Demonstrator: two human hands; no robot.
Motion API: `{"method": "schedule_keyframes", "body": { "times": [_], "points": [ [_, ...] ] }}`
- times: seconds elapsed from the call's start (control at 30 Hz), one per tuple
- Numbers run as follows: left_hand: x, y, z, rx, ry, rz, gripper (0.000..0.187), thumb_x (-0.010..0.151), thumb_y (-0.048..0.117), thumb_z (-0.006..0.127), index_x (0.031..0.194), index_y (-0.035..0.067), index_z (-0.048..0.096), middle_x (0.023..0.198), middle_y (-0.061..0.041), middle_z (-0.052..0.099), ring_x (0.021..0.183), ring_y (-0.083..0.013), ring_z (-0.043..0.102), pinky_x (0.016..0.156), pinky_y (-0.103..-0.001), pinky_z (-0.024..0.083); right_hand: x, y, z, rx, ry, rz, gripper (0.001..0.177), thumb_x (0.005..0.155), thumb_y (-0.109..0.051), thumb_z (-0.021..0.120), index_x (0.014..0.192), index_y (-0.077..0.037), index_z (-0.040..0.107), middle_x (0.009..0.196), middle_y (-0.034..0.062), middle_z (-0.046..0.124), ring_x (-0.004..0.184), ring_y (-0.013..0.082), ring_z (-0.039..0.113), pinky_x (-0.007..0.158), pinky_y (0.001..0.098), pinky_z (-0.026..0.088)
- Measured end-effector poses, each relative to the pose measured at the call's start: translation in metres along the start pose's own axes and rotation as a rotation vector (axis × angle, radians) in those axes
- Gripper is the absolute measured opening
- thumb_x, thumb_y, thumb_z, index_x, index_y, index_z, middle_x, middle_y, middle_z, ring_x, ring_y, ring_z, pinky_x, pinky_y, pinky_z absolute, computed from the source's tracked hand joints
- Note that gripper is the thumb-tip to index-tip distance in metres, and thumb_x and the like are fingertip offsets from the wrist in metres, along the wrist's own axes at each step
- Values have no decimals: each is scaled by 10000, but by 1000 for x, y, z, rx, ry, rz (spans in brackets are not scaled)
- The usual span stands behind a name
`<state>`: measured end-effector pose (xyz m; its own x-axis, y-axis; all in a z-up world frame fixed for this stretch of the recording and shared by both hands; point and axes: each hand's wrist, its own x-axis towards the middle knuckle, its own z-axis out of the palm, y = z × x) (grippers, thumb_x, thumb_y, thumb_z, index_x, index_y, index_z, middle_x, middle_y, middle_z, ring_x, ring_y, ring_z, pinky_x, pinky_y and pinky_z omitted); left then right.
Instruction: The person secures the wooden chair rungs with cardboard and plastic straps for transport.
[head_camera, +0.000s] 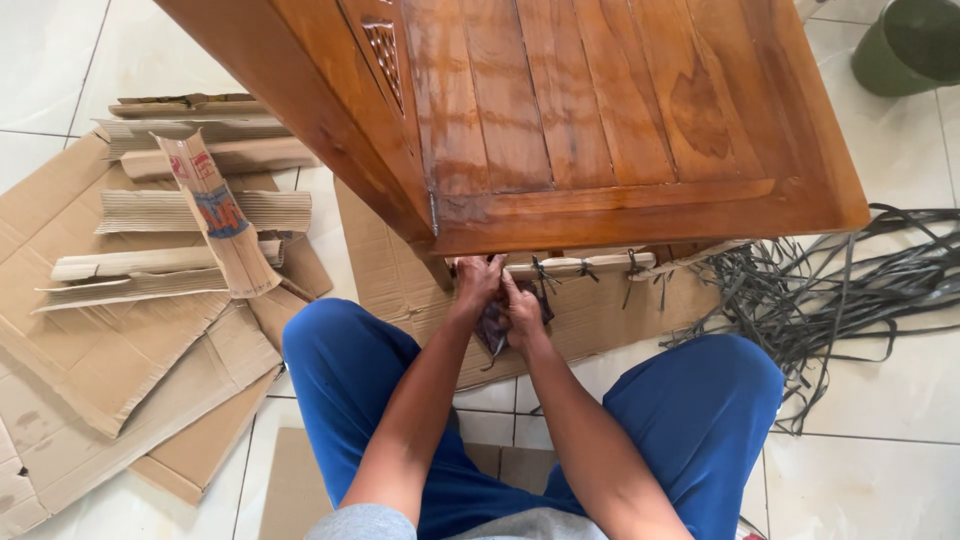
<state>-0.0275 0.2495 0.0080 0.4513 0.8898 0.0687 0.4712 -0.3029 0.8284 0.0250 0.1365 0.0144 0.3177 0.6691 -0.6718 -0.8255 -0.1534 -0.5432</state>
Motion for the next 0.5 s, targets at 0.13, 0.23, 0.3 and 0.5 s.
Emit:
{"method": "schedule_keyframes", "body": {
  "times": [0.13,0.23,0.3,0.5],
  "points": [
    [-2,12,-15,-99,-47,-144,362,893,390,732,1031,56,765,967,-208,748,936,-395,708,865,-486,532,11,29,-16,-210,170,-203,305,999,-419,699,872,-142,682,674,-60,557,519,90,416,434,271,306],
    [-7,17,-23,-124,-7,-5,317,913,346,708,1026,61,789,979,-188,755,943,-404,676,873,-490,496,-9,27,-8,-647,223,-685,354,1043,-372,666,985,-34,754,833,44,716,691,98,587,651,332,510],
    [-8,17,-25,-131,97,194,276,930,302,709,957,40,792,943,-183,766,965,-412,659,920,-481,467,-37,9,16,-1004,448,-795,301,970,-327,658,1073,-63,760,918,178,748,825,327,735,726,427,558],
    [-9,31,-41,-165,-42,136,274,956,275,679,847,26,709,778,-128,707,735,-320,665,1117,-462,396,-49,-22,32,-1128,410,-784,245,950,-299,662,968,-81,773,877,186,744,842,370,729,741,460,559]
  ]
}}
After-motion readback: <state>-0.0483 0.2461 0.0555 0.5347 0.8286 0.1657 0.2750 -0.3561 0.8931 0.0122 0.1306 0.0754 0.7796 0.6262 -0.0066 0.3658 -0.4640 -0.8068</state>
